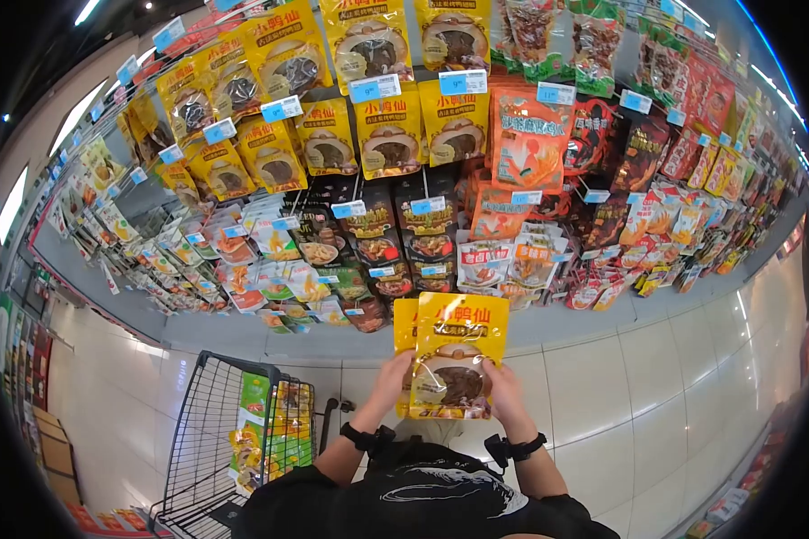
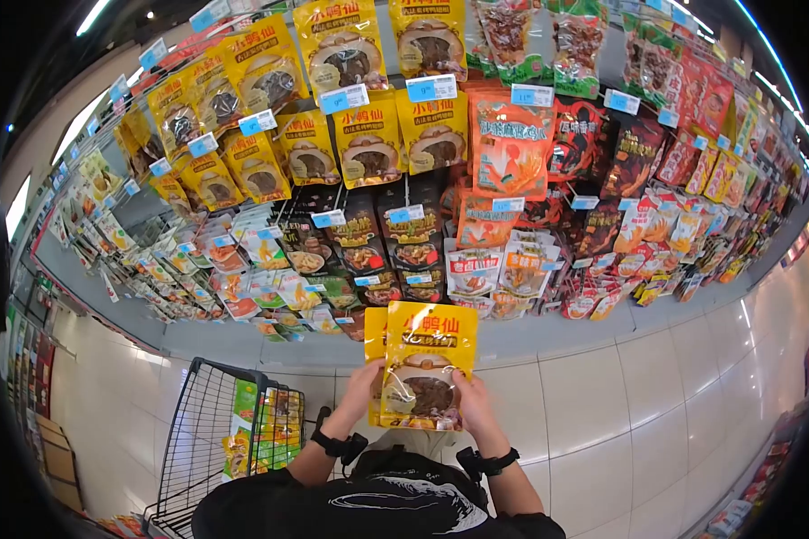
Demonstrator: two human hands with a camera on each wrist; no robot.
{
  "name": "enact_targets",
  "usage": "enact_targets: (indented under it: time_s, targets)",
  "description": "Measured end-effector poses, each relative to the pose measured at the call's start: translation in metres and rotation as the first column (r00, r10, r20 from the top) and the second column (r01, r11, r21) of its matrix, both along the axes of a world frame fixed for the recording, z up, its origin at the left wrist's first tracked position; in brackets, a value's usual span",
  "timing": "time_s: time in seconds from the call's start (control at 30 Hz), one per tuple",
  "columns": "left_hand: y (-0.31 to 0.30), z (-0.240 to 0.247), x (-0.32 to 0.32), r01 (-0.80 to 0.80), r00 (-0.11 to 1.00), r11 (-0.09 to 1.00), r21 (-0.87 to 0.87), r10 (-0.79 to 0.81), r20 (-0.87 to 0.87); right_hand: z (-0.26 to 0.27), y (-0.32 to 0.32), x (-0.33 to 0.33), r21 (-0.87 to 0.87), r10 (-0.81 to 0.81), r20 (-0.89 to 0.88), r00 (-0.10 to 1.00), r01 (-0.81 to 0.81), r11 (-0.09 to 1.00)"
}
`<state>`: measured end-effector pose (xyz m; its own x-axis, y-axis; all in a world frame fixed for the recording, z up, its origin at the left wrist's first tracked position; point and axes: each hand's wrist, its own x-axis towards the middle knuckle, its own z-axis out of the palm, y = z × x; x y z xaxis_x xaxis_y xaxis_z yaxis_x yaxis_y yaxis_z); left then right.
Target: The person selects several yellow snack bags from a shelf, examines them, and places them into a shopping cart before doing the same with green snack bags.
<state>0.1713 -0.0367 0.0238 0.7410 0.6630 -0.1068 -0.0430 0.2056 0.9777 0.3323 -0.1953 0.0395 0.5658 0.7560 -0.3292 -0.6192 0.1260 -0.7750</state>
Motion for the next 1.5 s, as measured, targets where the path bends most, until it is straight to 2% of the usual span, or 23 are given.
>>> enact_targets:
  time_s: [0.07, 0.13, 0.2, 0.27, 0.33, 0.4, 0.47, 0.53, 0.57, 0.67, 0.73, 0.83, 0.87, 0.93, 1.0, 1.07, 1.13, 1.2, 1.27, 1.33, 1.4, 1.43, 1.5]
  targets:
    - [0.006, 0.011, 0.009, 0.0, 1.0, 0.999, -0.04, -0.001, -0.022, -0.004, 0.02, 0.01, -0.05, 0.075, 0.024, 0.997, -0.074, 0.996]
    - [0.017, 0.025, 0.026, -0.019, 0.999, 0.997, 0.074, 0.022, -0.043, -0.002, 0.046, 0.024, -0.078, 0.074, 0.028, 0.997, -0.072, 0.994]
    - [0.036, 0.017, 0.034, -0.02, 0.998, 1.0, 0.006, 0.02, -0.052, -0.002, 0.066, 0.038, -0.029, 0.179, -0.014, 0.984, -0.18, 0.983]
    - [0.05, 0.02, 0.047, -0.074, 0.995, 0.997, 0.0, 0.073, -0.066, 0.006, 0.088, 0.046, -0.047, 0.134, -0.002, 0.991, -0.134, 0.99]
    - [0.062, 0.019, 0.062, -0.067, 0.998, 0.998, -0.016, 0.067, -0.014, 0.002, 0.106, 0.062, -0.119, 0.244, 0.121, 0.962, -0.23, 0.966]
    - [0.073, 0.02, 0.071, -0.128, 0.992, 0.99, 0.058, 0.128, -0.001, -0.004, 0.121, 0.072, -0.123, 0.217, 0.141, 0.966, -0.201, 0.972]
    - [0.079, 0.023, 0.076, -0.194, 0.98, 0.975, 0.111, 0.198, -0.032, -0.024, 0.136, 0.076, -0.092, 0.259, 0.147, 0.955, -0.247, 0.965]
    - [0.086, 0.029, 0.075, -0.22, 0.974, 0.966, 0.136, 0.226, -0.029, -0.009, 0.148, 0.073, -0.057, 0.31, 0.134, 0.941, -0.305, 0.951]
    - [0.089, 0.036, 0.07, -0.235, 0.964, 0.964, 0.128, 0.248, -0.099, 0.0, 0.157, 0.07, -0.01, 0.338, 0.137, 0.931, -0.339, 0.941]
    - [0.099, 0.03, 0.051, -0.348, 0.924, 0.923, 0.162, 0.367, -0.107, 0.01, 0.18, 0.056, 0.043, 0.391, 0.096, 0.915, -0.396, 0.917]
    - [0.101, 0.035, 0.035, -0.441, 0.889, 0.886, 0.141, 0.453, -0.07, -0.001, 0.195, 0.052, -0.028, 0.474, 0.139, 0.869, -0.475, 0.88]
    - [0.101, 0.027, 0.013, -0.519, 0.832, 0.846, 0.119, 0.532, -0.154, -0.002, 0.212, 0.042, -0.034, 0.527, 0.326, 0.785, -0.547, 0.836]
    - [0.099, 0.026, 0.005, -0.512, 0.838, 0.852, 0.108, 0.523, -0.159, -0.008, 0.218, 0.04, -0.045, 0.524, 0.322, 0.789, -0.54, 0.841]
    - [0.094, 0.03, 0.0, -0.674, 0.721, 0.728, 0.123, 0.685, -0.108, -0.013, 0.226, 0.045, -0.087, 0.64, 0.451, 0.622, -0.683, 0.725]
    - [0.091, 0.042, -0.008, -0.703, 0.662, 0.681, 0.205, 0.732, -0.161, -0.005, 0.232, 0.045, -0.056, 0.579, 0.532, 0.617, -0.657, 0.752]
    - [0.092, 0.03, -0.013, -0.763, 0.635, 0.636, 0.116, 0.771, -0.047, 0.018, 0.237, 0.053, -0.027, 0.676, 0.345, 0.651, -0.713, 0.7]
    - [0.093, 0.028, -0.015, -0.782, 0.621, 0.621, 0.052, 0.784, -0.019, 0.025, 0.241, 0.071, 0.022, 0.637, 0.369, 0.677, -0.692, 0.722]
    - [0.098, 0.028, -0.009, -0.782, 0.617, 0.616, 0.091, 0.787, -0.017, 0.033, 0.247, 0.089, 0.096, 0.605, 0.393, 0.693, -0.685, 0.722]
    - [0.103, 0.028, -0.004, -0.787, 0.617, 0.616, 0.015, 0.787, 0.012, 0.039, 0.248, 0.112, 0.117, 0.526, 0.331, 0.784, -0.587, 0.801]
    - [0.109, 0.026, 0.001, -0.762, 0.647, 0.647, -0.004, 0.762, 0.01, 0.041, 0.251, 0.139, 0.117, 0.468, 0.352, 0.811, -0.534, 0.838]
    - [0.116, 0.031, 0.012, -0.74, 0.672, 0.672, -0.016, 0.74, 0.011, 0.047, 0.255, 0.165, 0.212, 0.312, 0.317, 0.896, -0.387, 0.897]
    - [0.119, 0.033, 0.019, -0.735, 0.678, 0.678, -0.014, 0.735, 0.012, 0.052, 0.26, 0.178, 0.214, 0.304, 0.317, 0.898, -0.38, 0.9]
    - [0.123, 0.037, 0.03, -0.751, 0.66, 0.66, -0.003, 0.751, 0.013, 0.059, 0.266, 0.199, 0.234, 0.151, 0.248, 0.957, -0.211, 0.949]
